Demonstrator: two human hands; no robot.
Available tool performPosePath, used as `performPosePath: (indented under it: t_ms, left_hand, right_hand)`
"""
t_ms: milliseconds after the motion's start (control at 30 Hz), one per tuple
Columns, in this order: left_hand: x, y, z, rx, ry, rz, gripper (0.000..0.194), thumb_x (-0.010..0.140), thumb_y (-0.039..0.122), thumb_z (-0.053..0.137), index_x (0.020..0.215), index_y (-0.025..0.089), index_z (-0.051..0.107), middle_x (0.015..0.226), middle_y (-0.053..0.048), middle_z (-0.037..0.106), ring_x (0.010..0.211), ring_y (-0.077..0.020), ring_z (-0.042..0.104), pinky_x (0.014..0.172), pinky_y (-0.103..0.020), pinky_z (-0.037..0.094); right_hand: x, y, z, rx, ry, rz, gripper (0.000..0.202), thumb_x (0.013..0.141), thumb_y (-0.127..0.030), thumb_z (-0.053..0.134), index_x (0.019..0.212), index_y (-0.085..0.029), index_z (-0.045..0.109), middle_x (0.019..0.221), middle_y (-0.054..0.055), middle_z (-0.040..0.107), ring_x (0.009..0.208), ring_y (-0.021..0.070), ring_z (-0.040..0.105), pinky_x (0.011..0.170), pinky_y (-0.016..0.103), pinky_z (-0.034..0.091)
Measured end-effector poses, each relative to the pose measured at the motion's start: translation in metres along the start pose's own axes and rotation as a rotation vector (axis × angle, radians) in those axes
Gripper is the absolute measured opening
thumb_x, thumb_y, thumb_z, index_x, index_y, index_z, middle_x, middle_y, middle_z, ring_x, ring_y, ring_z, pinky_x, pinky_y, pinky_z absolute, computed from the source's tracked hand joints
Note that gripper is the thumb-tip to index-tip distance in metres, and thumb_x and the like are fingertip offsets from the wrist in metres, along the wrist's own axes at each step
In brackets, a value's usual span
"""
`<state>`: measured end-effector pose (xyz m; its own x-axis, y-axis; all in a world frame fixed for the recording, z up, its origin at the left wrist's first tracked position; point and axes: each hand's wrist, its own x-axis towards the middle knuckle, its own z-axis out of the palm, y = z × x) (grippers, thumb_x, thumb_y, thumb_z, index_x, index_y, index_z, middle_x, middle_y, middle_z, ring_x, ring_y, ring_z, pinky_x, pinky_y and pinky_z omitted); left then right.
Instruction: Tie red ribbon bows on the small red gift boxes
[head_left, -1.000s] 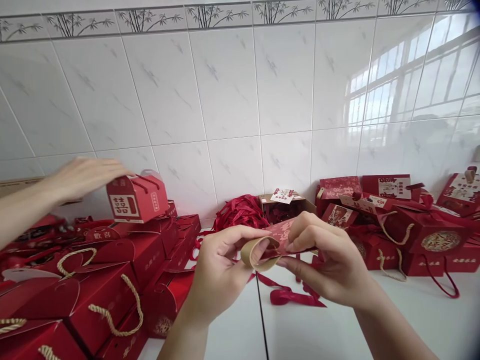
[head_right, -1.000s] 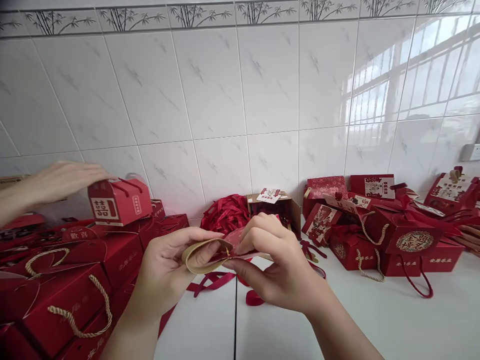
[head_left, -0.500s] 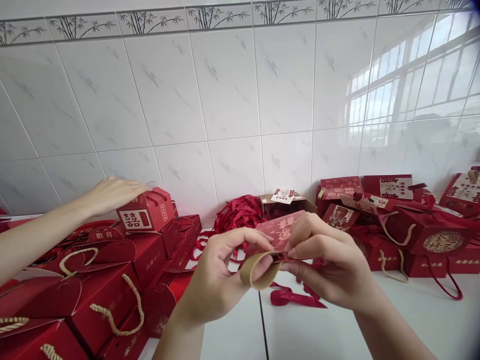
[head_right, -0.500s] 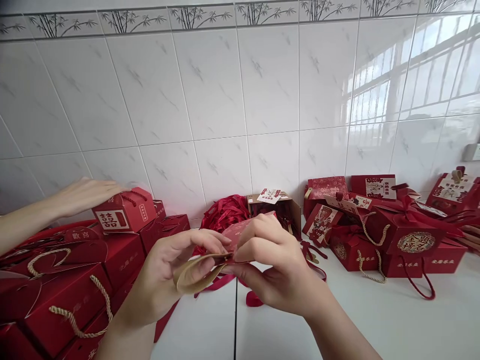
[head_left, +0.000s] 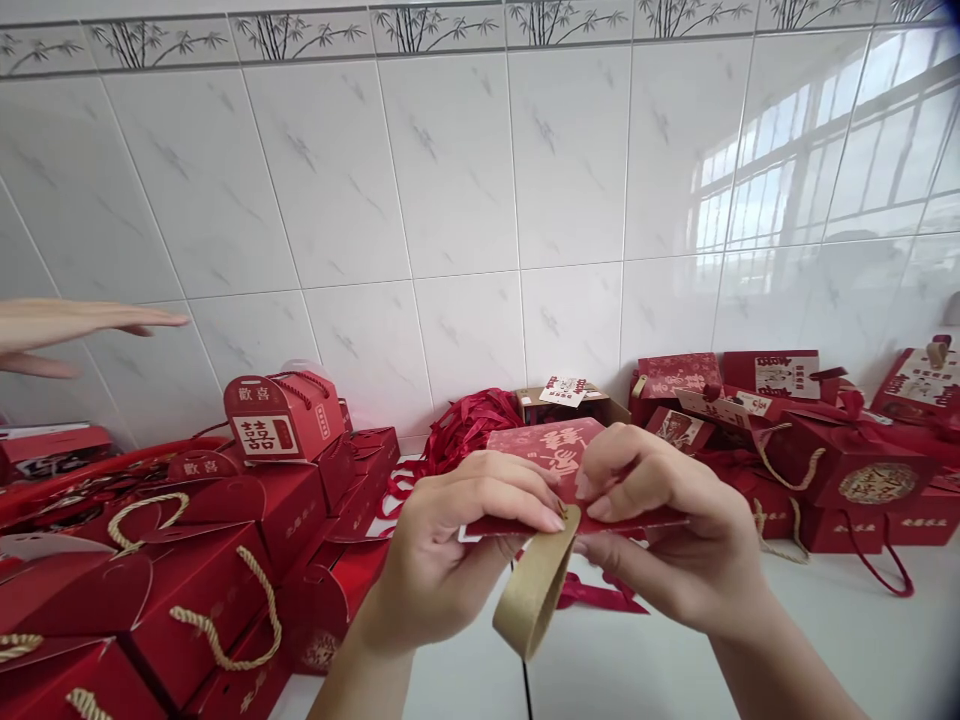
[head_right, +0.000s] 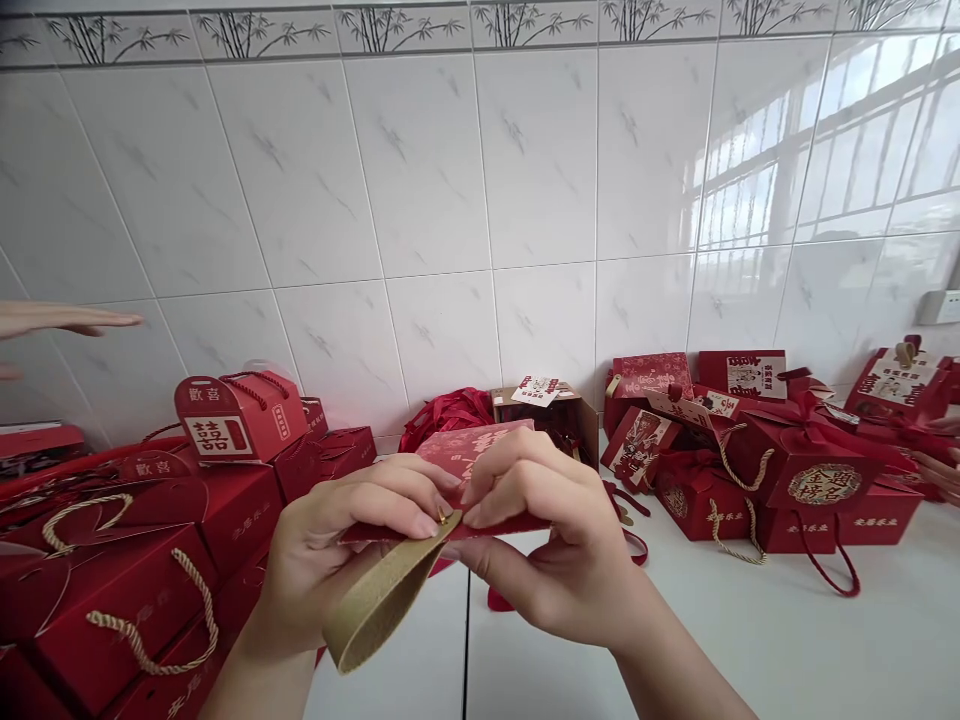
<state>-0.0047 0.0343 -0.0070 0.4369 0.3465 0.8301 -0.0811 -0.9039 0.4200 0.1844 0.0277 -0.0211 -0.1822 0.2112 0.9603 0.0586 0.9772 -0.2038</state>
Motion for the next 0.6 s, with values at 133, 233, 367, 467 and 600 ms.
performPosePath:
  t_ms: [133,233,367,467,600]
  left_hand:
    - [0.0018,0.0025,-0.0004,0.085,0.024,0.054,0.020,0.082,0.007,0.062,0.088,0.023,0.073,0.082,-0.005,0.073,0.083,-0.0201,0.068,0.078,-0.035,0.056]
    - [0.0020,0.0024,-0.0003,0.094,0.029,0.051,0.021,0.081,0.006,0.062,0.088,0.023,0.073,0.080,-0.004,0.072,0.081,-0.0197,0.068,0.075,-0.034,0.055]
    - [0.0013,0.0012,-0.0005,0.091,0.030,0.028,0.022,0.079,0.005,0.065,0.088,0.023,0.073,0.082,-0.005,0.072,0.082,-0.0199,0.067,0.075,-0.033,0.055]
    - [0.0006,0.0012,-0.0013,0.087,0.031,0.033,0.024,0.077,0.003,0.066,0.089,0.023,0.073,0.084,-0.004,0.072,0.083,-0.0194,0.067,0.075,-0.032,0.055]
    - [-0.0009,0.0007,-0.0019,0.057,0.028,0.024,0.024,0.079,0.004,0.065,0.091,0.023,0.072,0.087,-0.004,0.072,0.085,-0.0201,0.068,0.078,-0.033,0.056]
  right_hand:
    - [0.0014,-0.0048,-0.0020,-0.040,-0.064,0.114,0.032,0.076,-0.009,0.070,0.104,-0.022,0.064,0.089,0.003,0.063,0.084,0.0157,0.059,0.074,0.029,0.051]
    - [0.0017,-0.0064,-0.0031,-0.019,-0.094,0.145,0.035,0.078,-0.010,0.070,0.109,-0.024,0.067,0.092,0.003,0.062,0.083,0.0140,0.060,0.071,0.026,0.053]
    - [0.0015,-0.0063,-0.0018,0.002,-0.081,0.143,0.030,0.077,-0.008,0.070,0.103,-0.023,0.069,0.090,0.003,0.062,0.081,0.0135,0.060,0.070,0.026,0.053]
    - [0.0015,-0.0053,0.0014,0.000,-0.054,0.122,0.027,0.076,-0.006,0.070,0.098,-0.022,0.069,0.088,0.003,0.062,0.080,0.0141,0.059,0.070,0.028,0.053]
    - [0.0011,-0.0042,0.0059,0.020,0.009,0.073,0.024,0.076,-0.004,0.068,0.093,-0.021,0.068,0.083,0.003,0.060,0.075,0.0140,0.058,0.065,0.028,0.052]
